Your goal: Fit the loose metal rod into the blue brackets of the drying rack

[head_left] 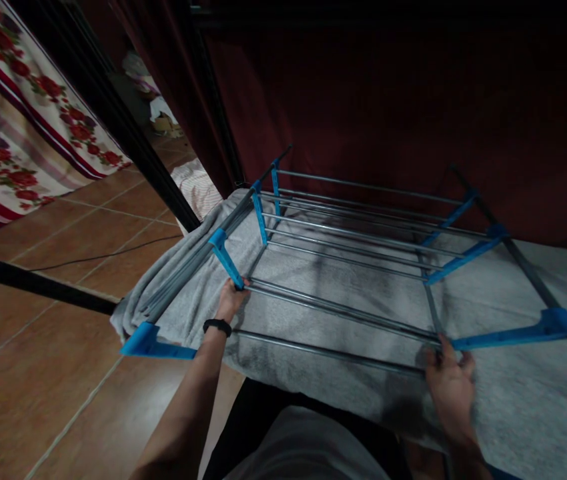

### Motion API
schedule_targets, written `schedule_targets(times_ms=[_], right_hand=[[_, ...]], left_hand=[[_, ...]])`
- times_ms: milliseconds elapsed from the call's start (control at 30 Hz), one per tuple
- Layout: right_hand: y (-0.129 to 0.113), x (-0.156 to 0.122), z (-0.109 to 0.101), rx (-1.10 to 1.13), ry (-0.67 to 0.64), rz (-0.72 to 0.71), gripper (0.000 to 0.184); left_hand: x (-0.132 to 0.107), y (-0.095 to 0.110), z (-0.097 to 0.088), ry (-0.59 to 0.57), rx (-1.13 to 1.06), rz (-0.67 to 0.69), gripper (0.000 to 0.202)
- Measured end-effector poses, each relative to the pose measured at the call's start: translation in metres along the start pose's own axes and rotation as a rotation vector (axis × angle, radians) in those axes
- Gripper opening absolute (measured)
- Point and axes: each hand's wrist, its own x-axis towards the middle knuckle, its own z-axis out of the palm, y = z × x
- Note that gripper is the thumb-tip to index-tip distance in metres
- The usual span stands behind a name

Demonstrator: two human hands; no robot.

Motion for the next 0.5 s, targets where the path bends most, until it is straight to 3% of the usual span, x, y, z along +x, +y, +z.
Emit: schedule_targets(times_ms=[100, 233, 300, 367, 433, 500], right_hand=[[-0.021, -0.001, -0.014, -0.028, 0.148, 0.024, 0.051], [-0.074, 0.029, -0.021, 0.098, 0.183, -0.144, 0.039], [-0.107, 0.051, -0.015, 0.263, 0.047, -0.299, 0.033], [-0.139, 0.070, -0.005, 0.369, -0.268, -0.517, 0.028], [-0.164, 0.083, 0.006, 0.353, -0.521, -0.645, 0.019], [-0.180, 0.091, 0.015, 0.252, -0.672, -0.713, 0.014]], left_hand=[[0.000, -0.001, -0.001, 0.009, -0.008, -0.009, 0.024], [-0.001, 0.003, -0.002, 0.010, -0.017, -0.029, 0.025], [-0.002, 0.008, -0.003, 0.006, -0.022, -0.042, 0.026], [-0.002, 0.012, -0.004, 0.000, -0.028, -0.052, 0.027], [-0.001, 0.014, -0.005, 0.004, -0.027, -0.061, 0.029], [0.002, 0.012, -0.005, 0.013, 0.002, -0.081, 0.031]])
